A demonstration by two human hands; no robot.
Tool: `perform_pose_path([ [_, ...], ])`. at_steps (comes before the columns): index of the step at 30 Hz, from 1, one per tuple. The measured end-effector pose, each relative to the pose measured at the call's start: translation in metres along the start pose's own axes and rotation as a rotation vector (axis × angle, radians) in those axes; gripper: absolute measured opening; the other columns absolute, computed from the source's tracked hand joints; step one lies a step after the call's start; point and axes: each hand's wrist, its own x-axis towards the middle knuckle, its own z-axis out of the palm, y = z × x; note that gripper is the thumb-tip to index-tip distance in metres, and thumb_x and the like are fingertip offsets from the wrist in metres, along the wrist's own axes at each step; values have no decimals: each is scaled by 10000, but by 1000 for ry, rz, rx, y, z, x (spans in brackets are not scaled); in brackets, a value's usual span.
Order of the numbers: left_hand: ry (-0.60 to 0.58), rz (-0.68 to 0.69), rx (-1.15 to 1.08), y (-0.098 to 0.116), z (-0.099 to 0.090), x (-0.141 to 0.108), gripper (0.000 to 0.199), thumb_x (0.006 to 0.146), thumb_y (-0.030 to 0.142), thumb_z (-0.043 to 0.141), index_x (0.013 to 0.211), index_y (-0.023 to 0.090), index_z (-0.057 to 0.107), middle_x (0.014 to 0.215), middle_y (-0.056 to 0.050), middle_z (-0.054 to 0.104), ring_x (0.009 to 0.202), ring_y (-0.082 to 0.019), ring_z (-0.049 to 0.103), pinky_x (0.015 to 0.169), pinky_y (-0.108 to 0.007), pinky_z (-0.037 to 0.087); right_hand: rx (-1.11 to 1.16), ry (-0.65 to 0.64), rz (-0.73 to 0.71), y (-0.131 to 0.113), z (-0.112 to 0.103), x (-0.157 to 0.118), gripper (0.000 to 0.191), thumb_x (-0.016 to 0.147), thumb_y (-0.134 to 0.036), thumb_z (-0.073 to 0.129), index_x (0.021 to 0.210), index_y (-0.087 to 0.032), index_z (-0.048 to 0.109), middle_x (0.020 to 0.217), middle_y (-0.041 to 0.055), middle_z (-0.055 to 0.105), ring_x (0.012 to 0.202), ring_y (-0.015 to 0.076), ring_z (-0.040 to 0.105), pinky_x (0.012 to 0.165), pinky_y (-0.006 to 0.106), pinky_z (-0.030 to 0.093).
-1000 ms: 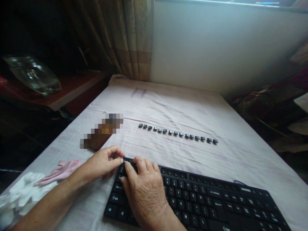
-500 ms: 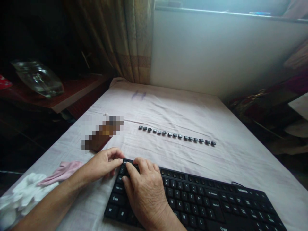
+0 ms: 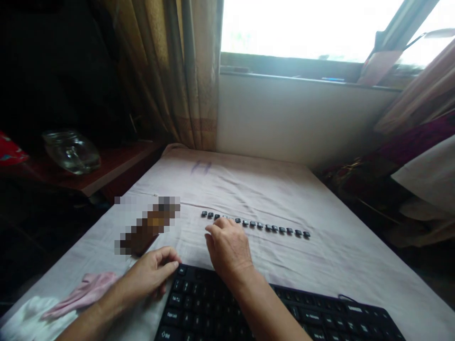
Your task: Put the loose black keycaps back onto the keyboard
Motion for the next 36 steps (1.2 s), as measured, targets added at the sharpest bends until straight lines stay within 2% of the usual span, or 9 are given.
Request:
perform_pose_path([
  [3, 8, 13, 7, -2, 1, 2, 249, 786, 466, 551, 794, 219, 580, 534, 44, 561, 415, -145, 536, 423, -239, 384, -140, -84, 42, 5, 5, 33, 180, 896, -178, 613, 996, -242, 748, 1042, 83, 704, 946, 244, 628, 794, 355, 464],
  [7, 9, 16, 11, -4, 1, 4, 233, 785, 450, 540, 779, 218, 561, 543, 40, 566, 417, -141, 537, 418, -231, 380, -187, -113, 37, 9, 16, 56, 163, 894, -197, 627, 997, -234, 748, 1107, 101, 686, 1002, 250, 597, 828, 365, 432],
  [14, 10, -18, 13, 0, 2, 2, 284, 774, 499, 540, 773, 215, 553, 519, 41, 541, 402, -137, 529, 401, -218, 356, -197, -150, 6, 13, 33, 67, 163, 904, -201, 604, 947, -206, 761, 1086, 114, 687, 1002, 243, 580, 817, 353, 403],
  [19, 1, -30, 19, 2, 1, 1, 270, 778, 477, 529, 793, 209, 560, 546, 29, 566, 404, -142, 543, 385, -217, 353, -175, -134, -16, 10, 33, 72, 196, 916, -142, 561, 919, -156, 756, 1065, 143, 694, 1014, 258, 592, 839, 368, 403],
  [23, 9, 6, 43, 1, -1, 0, 268, 793, 468, 535, 811, 206, 589, 553, 30, 584, 417, -149, 561, 402, -227, 377, -115, -108, 1, 3, 15, 50, 198, 952, -198, 541, 984, -187, 737, 1090, 102, 707, 996, 247, 624, 845, 363, 436],
  [28, 94, 99, 111, 2, -2, -1, 257, 810, 442, 545, 800, 201, 634, 533, 31, 577, 445, -153, 557, 450, -246, 412, 210, -136, 57, -2, -10, -19, 125, 867, -166, 648, 935, -229, 732, 882, 14, 744, 789, 179, 687, 715, 281, 498],
  [31, 210, 185, 161, 7, 0, -8, 232, 827, 414, 534, 810, 211, 646, 690, -3, 650, 591, -175, 602, 566, -286, 468, 307, -183, 120, -4, -12, -52, 149, 821, -129, 670, 903, -231, 742, 840, 6, 747, 756, 183, 695, 698, 281, 515],
  [34, 308, 397, 239, 12, 7, -23, 199, 869, 365, 522, 839, 231, 667, 828, -19, 668, 758, -191, 625, 717, -321, 492, 322, -176, 139, -9, -6, -64, 176, 808, -110, 672, 911, -226, 754, 855, 21, 750, 786, 195, 700, 715, 284, 521],
  [36, 362, 700, 383, 12, 15, -35, 198, 916, 266, 502, 949, 245, 696, 861, -22, 666, 813, -185, 624, 758, -316, 491, 320, -149, 133, -12, 0, -65, 186, 810, -114, 676, 930, -227, 761, 852, 26, 748, 779, 196, 697, 702, 280, 516],
])
